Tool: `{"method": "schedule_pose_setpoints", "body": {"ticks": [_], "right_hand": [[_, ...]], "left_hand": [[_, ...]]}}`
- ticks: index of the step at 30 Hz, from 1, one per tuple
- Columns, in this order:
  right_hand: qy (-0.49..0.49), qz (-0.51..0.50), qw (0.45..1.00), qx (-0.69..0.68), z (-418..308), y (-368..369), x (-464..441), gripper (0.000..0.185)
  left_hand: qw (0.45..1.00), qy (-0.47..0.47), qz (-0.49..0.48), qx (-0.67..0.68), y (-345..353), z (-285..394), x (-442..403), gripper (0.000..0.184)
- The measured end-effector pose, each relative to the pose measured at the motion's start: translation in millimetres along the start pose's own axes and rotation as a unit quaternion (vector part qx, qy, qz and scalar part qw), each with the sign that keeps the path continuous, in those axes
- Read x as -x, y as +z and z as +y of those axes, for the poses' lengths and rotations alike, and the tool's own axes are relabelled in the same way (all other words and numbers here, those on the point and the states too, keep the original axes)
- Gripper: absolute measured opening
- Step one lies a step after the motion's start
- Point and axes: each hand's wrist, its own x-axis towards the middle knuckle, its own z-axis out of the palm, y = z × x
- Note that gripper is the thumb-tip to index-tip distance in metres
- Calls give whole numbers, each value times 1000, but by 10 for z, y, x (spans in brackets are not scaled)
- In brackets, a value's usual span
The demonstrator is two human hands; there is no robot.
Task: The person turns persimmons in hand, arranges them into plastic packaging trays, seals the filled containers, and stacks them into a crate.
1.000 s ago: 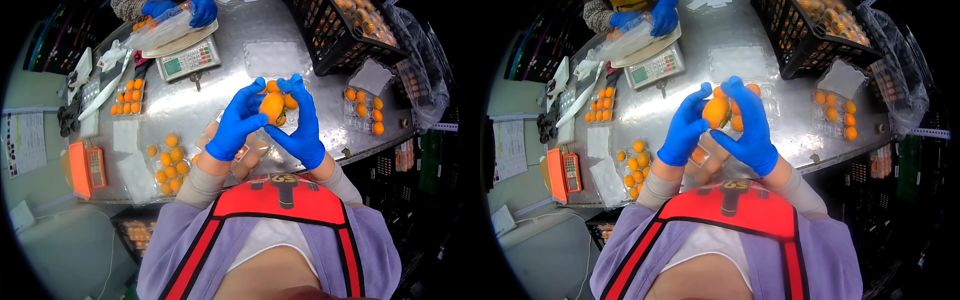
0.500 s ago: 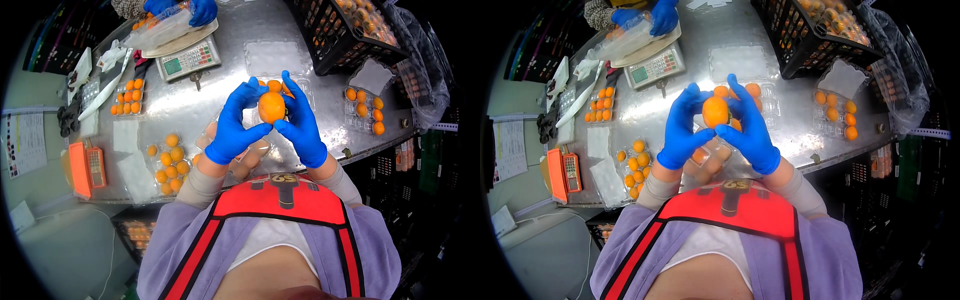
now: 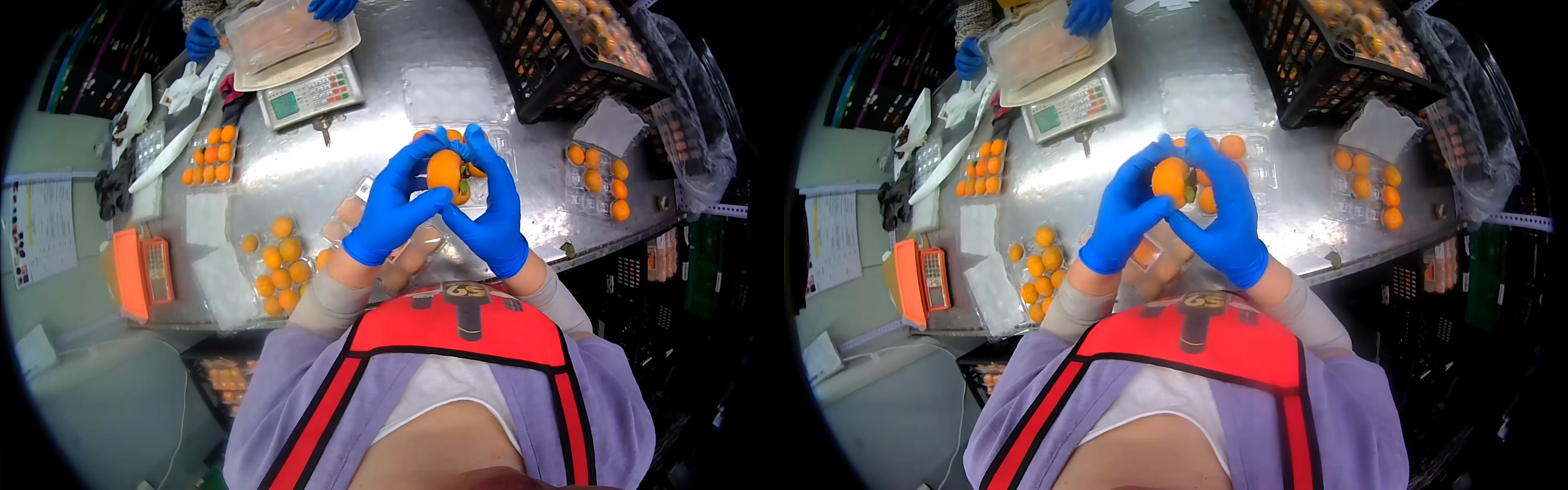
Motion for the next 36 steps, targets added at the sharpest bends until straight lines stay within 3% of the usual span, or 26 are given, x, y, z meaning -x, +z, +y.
{"method": "schedule_pose_setpoints", "body": {"ticks": [2, 6, 8, 12, 15, 17, 21, 24, 26, 30, 36], "right_hand": [[-18, 0, 1000, 17, -27, 12, -17, 69], [-31, 13, 998, 51, -24, 66, 17, 66], [-41, 13, 998, 49, -22, 91, 35, 65], [-52, 11, 995, 85, -8, 84, 40, 63], [-68, 4, 993, 92, -32, 67, -9, 63], [-76, -2, 992, 98, 25, 64, 12, 64], [-71, 1, 994, 85, -37, 63, -9, 66], [-47, 9, 998, 36, -37, 71, -3, 67], [-52, 8, 998, 45, -27, 58, -9, 66], [-66, 8, 996, 66, -30, 66, -13, 65], [-63, 9, 994, 84, -43, 81, 2, 64]], "left_hand": [[999, -5, 43, -29, 58, -20, -6, 51], [997, 8, 71, -22, 29, -94, -28, 42], [991, -84, 106, 27, -11, -64, -67, 35], [990, -73, 88, 77, -48, -106, -59, 35], [984, -57, 133, 101, 17, -32, -39, 43], [989, -125, 58, 62, -78, 9, 5, 48], [984, -156, 39, 83, -152, 7, 39, 52], [989, -133, 22, 58, -128, -7, 45, 53], [998, -38, 7, -50, -36, 6, 64, 54], [995, -27, 19, -94, 2, -10, 98, 56], [997, -42, 37, -44, -28, 1, 100, 48]]}}
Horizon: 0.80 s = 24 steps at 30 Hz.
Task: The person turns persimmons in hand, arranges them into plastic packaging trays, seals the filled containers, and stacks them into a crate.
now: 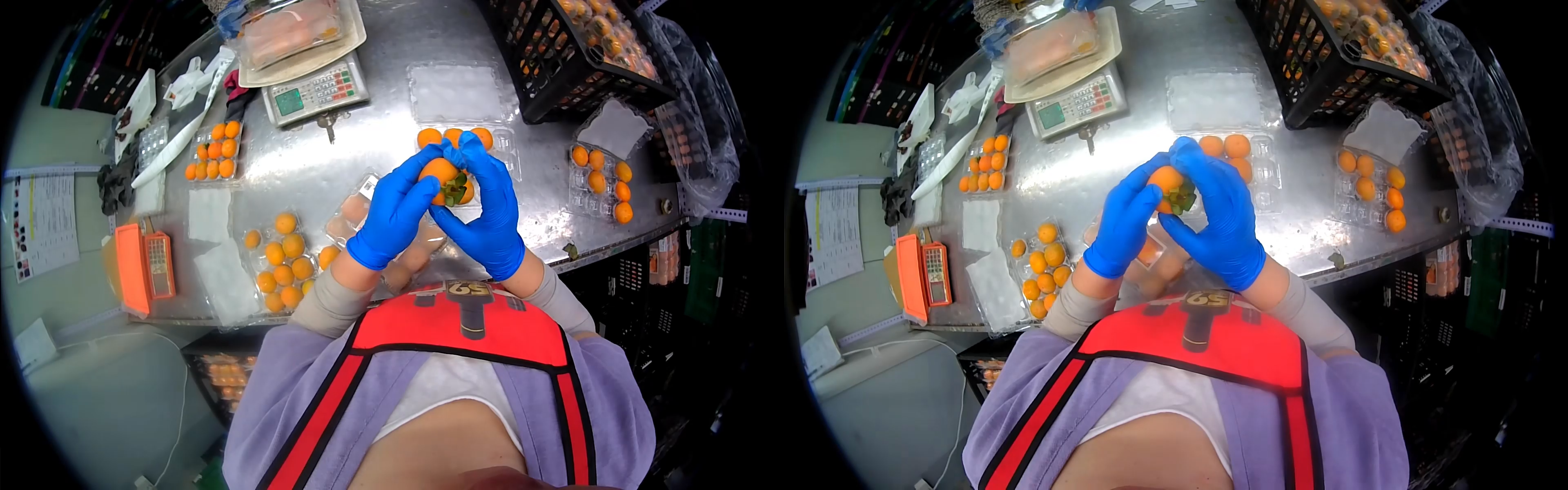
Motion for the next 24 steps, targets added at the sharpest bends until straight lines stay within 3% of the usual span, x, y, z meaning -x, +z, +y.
{"method": "schedule_pose_setpoints", "body": {"ticks": [3, 7, 9, 12, 14, 18, 22, 24], "right_hand": [[-10, -14, 1000, 9, 21, 15, -9, 63], [-29, -37, 999, -2, 42, 44, 24, 64], [5, -62, 998, -12, 70, 40, 77, 64], [46, -30, 996, -76, -8, 49, 57, 66], [57, -33, 994, -90, 18, 47, 68, 67], [85, -41, 987, -129, 46, 54, 96, 75], [66, -47, 990, -119, 42, 23, 65, 75], [207, -41, 946, -245, -13, -22, 32, 69]], "left_hand": [[999, 23, 16, -44, 20, 21, -15, 41], [994, -20, 61, -84, -19, 25, -81, 31], [993, -20, 60, -94, -68, 19, -123, 30], [996, -73, 59, -4, -112, 18, -135, 33], [980, -125, 86, 131, -132, -11, -122, 34], [984, -117, 83, 108, -152, -51, -98, 37], [995, -88, 16, 46, -103, 14, -57, 39], [998, -67, -16, 9, -59, 79, -41, 47]]}}
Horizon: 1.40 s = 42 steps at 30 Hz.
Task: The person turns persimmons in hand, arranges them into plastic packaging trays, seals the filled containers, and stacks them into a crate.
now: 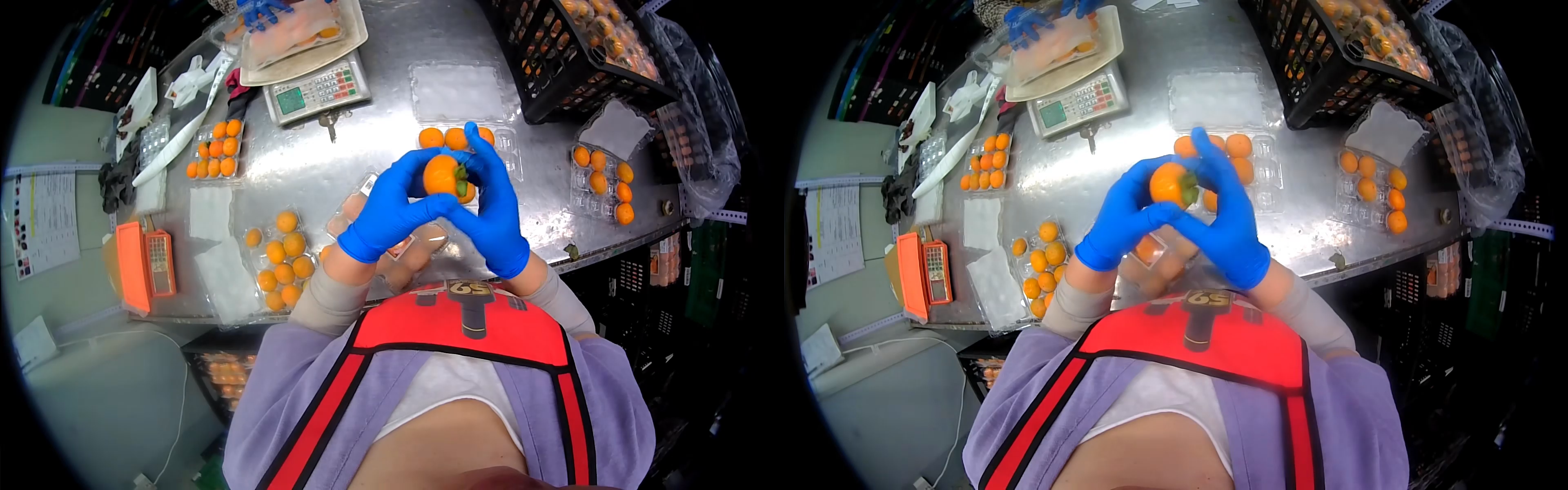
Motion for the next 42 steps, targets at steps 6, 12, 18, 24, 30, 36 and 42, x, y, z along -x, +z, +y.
{"method": "schedule_pose_setpoints", "body": {"ticks": [6, 12, 18, 24, 30, 36, 42], "right_hand": [[139, 35, 963, -228, 100, -64, -27, 57], [159, 18, 948, -276, 71, 2, -12, 51], [119, 10, 959, -256, 114, -37, -19, 44], [158, 22, 962, -220, 65, -29, -75, 36], [170, 23, 948, -268, -38, -37, -71, 42], [155, 21, 949, -273, -47, -30, -57, 40], [123, -12, 978, -170, -24, -39, -29, 39]], "left_hand": [[964, 142, 54, -221, 9, -63, -12, 76], [919, 227, 48, -318, 9, -54, -66, 68], [899, 259, 33, -351, 69, -70, -44, 59], [896, 261, 9, -359, 72, -95, -52, 57], [947, 227, 18, -228, 24, -77, -33, 58], [945, 232, 10, -232, 10, -96, -34, 58], [940, 240, 15, -242, 6, -107, -44, 58]]}}
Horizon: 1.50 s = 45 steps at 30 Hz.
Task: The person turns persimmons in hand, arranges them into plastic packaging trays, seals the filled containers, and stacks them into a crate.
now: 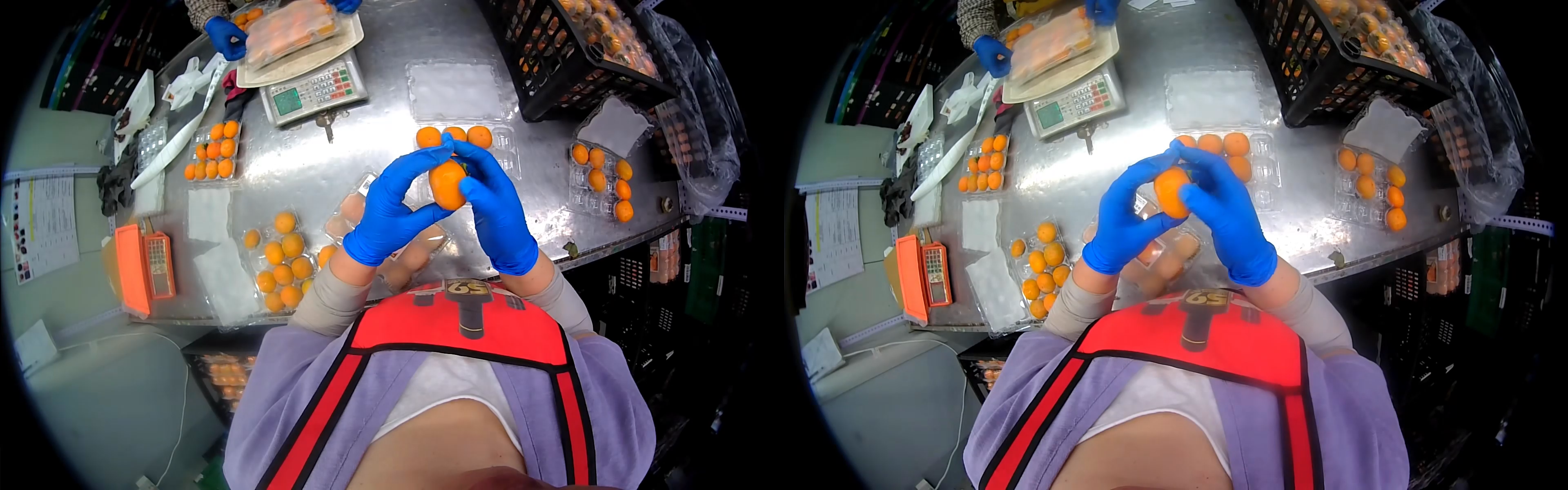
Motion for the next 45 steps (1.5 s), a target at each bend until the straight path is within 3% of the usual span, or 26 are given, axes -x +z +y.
{"method": "schedule_pose_setpoints", "body": {"ticks": [4, 6, 8, 10, 11, 12, 14, 15, 17, 21, 26, 30, 31, 33, 37, 39, 40, 41, 45], "right_hand": [[-22, 17, 999, 36, 137, -50, -38, 35], [34, 0, 999, -32, 315, -174, -59, 34], [28, 2, 998, -62, 390, -223, -43, 34], [41, 31, 998, 40, 520, -297, -19, 34], [-18, 63, 992, 109, 656, -349, -13, 37], [-17, 66, 992, 108, 635, -372, -4, 37], [-91, 88, 948, 292, 573, -408, 32, 45], [-88, 91, 948, 291, 598, -414, 51, 45], [14, 35, 958, 284, 667, -435, 73, 52], [35, 43, 963, 265, 790, -505, 9, 53], [87, 50, 984, 147, 920, -575, -61, 50], [145, 94, 982, 73, 888, -647, -77, 50], [145, 98, 982, 74, 919, -717, -76, 50], [34, 187, 979, 71, 996, -942, -78, 52], [-75, 350, 923, 144, 740, -1618, 45, 56], [-152, 414, 813, 380, 719, -2119, 184, 58], [-187, 432, 793, 387, 810, -2439, 264, 58], [-134, 475, 770, 403, 677, -2511, 348, 58], [-93, 560, 703, 428, 617, -3137, 601, 57]], "left_hand": [[998, -32, -18, -51, -26, 33, -9, 59], [989, -12, -33, -145, -41, -3, -1, 60], [987, -6, -46, -152, -20, -28, 0, 61], [978, -25, -70, -196, -8, -86, 24, 62], [978, -25, -73, -195, 6, -118, 34, 62], [970, -44, -73, -226, 23, -155, 50, 61], [962, -65, -77, -255, 71, -274, 89, 61], [953, -57, -67, -289, 105, -351, 99, 60], [944, -48, -59, -321, 164, -473, 96, 60], [940, -24, -57, -335, 223, -582, 70, 61], [942, 15, -74, -327, 253, -647, 11, 62], [946, -10, -85, -312, 260, -686, 8, 63], [950, -18, -78, -302, 255, -697, 1, 61], [953, -46, -78, -290, 215, -708, -11, 57], [960, -44, -73, -268, 116, -750, -38, 55], [960, -49, -72, -267, 68, -787, -14, 55], [960, -53, -71, -267, 52, -798, -2, 54], [960, -53, -72, -265, 45, -794, 1, 54], [960, -68, -83, -258, 28, -813, 54, 52]]}}
